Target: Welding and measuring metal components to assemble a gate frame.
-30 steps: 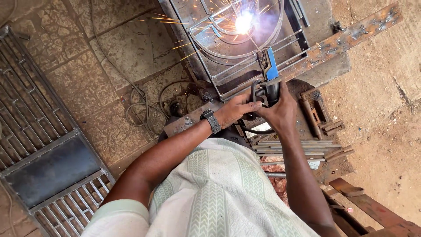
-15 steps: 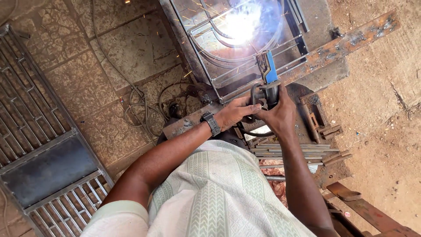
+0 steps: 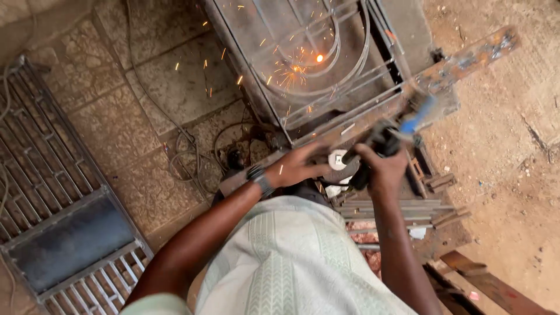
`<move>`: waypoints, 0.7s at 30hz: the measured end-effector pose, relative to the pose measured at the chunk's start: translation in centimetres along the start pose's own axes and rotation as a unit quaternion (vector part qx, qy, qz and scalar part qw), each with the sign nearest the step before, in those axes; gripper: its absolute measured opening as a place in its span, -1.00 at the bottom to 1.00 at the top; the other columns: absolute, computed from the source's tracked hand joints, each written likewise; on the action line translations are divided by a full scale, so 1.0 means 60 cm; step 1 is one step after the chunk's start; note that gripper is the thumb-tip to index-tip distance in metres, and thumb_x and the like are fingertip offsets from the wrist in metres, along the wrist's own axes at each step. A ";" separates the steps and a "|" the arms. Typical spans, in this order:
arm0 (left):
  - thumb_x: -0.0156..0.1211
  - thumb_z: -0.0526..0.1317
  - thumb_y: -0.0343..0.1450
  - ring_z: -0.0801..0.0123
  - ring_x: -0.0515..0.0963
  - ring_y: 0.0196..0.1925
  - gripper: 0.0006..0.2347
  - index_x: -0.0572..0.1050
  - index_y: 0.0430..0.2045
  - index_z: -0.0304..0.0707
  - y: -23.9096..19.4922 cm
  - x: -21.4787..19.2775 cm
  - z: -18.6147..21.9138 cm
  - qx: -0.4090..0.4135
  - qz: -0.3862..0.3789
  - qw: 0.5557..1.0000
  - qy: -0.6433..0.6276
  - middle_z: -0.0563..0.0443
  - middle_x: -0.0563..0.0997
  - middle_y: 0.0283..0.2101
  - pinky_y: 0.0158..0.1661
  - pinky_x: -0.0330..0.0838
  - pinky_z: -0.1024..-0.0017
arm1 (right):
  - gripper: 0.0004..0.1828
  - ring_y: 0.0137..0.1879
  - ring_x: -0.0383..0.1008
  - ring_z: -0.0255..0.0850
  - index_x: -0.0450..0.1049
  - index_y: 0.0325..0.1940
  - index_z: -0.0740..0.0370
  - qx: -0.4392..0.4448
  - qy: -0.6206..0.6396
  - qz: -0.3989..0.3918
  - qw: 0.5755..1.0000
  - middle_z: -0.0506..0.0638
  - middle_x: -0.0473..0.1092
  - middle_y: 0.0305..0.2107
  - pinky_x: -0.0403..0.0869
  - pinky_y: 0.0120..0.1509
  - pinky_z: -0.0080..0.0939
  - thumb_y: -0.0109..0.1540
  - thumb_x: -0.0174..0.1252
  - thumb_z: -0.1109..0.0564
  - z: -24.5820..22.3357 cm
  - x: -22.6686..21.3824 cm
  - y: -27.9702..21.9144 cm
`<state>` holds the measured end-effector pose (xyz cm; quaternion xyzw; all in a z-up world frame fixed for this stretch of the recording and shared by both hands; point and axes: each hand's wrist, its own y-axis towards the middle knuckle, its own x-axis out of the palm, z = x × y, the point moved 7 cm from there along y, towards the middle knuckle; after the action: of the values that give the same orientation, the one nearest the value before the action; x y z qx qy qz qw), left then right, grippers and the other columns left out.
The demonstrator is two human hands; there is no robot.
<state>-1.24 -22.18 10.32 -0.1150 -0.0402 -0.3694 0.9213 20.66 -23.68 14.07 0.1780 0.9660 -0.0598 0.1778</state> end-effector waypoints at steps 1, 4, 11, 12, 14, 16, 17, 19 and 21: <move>0.30 -0.04 0.43 0.23 0.52 0.28 -0.41 0.29 0.31 -0.37 -0.016 -0.021 0.000 -0.009 0.034 0.999 0.021 -0.19 0.50 0.26 0.25 0.44 0.24 | -0.43 -0.12 0.53 -0.13 0.41 0.05 0.29 0.085 0.095 0.032 0.991 0.04 0.47 -0.20 0.57 0.00 -0.11 0.05 0.49 0.15 0.031 -0.010 0.001; 0.30 -0.08 0.41 0.28 0.71 0.05 -0.55 0.46 0.18 -0.27 -0.111 -0.114 -0.015 -0.010 0.184 0.968 0.169 -0.11 0.68 0.07 0.04 0.64 0.30 | -0.63 -0.31 0.44 -0.03 0.35 0.00 0.24 0.188 0.360 0.062 0.912 0.03 0.39 -0.35 0.50 -0.19 0.02 0.20 0.35 0.21 0.096 -0.014 -0.015; 0.31 -0.06 0.45 0.12 0.61 0.07 -0.59 0.49 0.16 -0.20 -0.510 -0.318 -0.266 -0.179 0.536 0.772 0.291 -0.19 0.58 0.16 -0.06 0.55 0.20 | -0.56 -0.15 0.52 -0.09 0.32 0.12 0.24 0.216 0.478 0.047 0.850 0.06 0.46 -0.26 0.54 0.01 -0.08 0.14 0.12 0.30 0.105 -0.001 -0.042; 0.32 -0.05 0.41 -0.02 0.56 0.11 -0.51 0.43 0.19 -0.33 -0.601 -0.336 -0.365 -0.289 0.563 0.733 0.247 -0.31 0.53 0.17 0.00 0.48 0.11 | -0.46 -0.14 0.52 -0.09 0.31 0.17 0.21 0.211 0.478 0.036 0.852 0.08 0.47 -0.24 0.53 0.05 -0.11 0.08 0.07 0.31 0.095 0.004 -0.043; 0.33 -0.05 0.37 -0.15 0.51 0.15 -0.42 0.37 0.21 -0.46 -0.754 -0.338 -0.492 -0.390 0.582 0.683 0.204 -0.42 0.48 0.17 0.06 0.41 0.01 | -0.37 -0.12 0.53 -0.09 0.29 0.22 0.18 0.201 0.481 0.027 0.853 0.10 0.48 -0.22 0.52 0.08 -0.13 0.03 0.03 0.32 0.110 0.015 -0.056; 0.34 -0.03 0.37 -0.16 0.51 0.15 -0.41 0.37 0.21 -0.47 -0.859 -0.343 -0.564 -0.382 0.581 0.687 0.210 -0.42 0.49 0.17 0.06 0.40 0.02 | -0.38 -0.10 0.49 -0.13 0.29 0.22 0.37 0.177 0.463 0.001 0.868 0.17 0.50 -0.10 0.48 0.17 -0.19 0.03 0.00 0.38 0.151 0.025 -0.067; 0.34 -0.03 0.36 -0.16 0.51 0.15 -0.41 0.37 0.20 -0.47 -0.872 -0.344 -0.570 -0.376 0.581 0.689 0.213 -0.43 0.49 0.17 0.06 0.40 0.02 | -0.38 -0.10 0.49 -0.13 0.29 0.22 0.37 0.168 0.466 0.003 0.869 0.17 0.50 -0.10 0.48 0.17 -0.19 0.03 0.00 0.38 0.162 0.030 -0.071; 0.35 -0.01 0.35 -0.17 0.51 0.15 -0.40 0.38 0.20 -0.48 -0.906 -0.353 -0.580 -0.364 0.580 0.695 0.220 -0.43 0.49 0.17 0.07 0.40 0.02 | -0.53 -0.20 0.27 -0.17 0.27 0.22 0.52 0.139 0.384 -0.014 0.913 0.08 0.31 -0.24 0.27 -0.11 -0.19 0.24 0.19 0.48 0.179 0.047 -0.084; 0.35 0.00 0.34 -0.18 0.51 0.16 -0.39 0.38 0.19 -0.48 -0.924 -0.379 -0.580 -0.351 0.576 0.702 0.230 -0.44 0.49 0.16 0.07 0.40 0.02 | -0.46 -0.07 0.38 -0.22 0.30 0.25 0.46 0.095 0.316 -0.016 0.944 0.05 0.39 -0.13 0.37 0.04 -0.24 0.18 0.21 0.43 0.064 0.074 -0.097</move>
<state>-56.35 -54.15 -16.94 -0.3423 0.3795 0.2309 0.8280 15.92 -28.32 9.16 0.1882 0.9651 -0.0946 -0.1553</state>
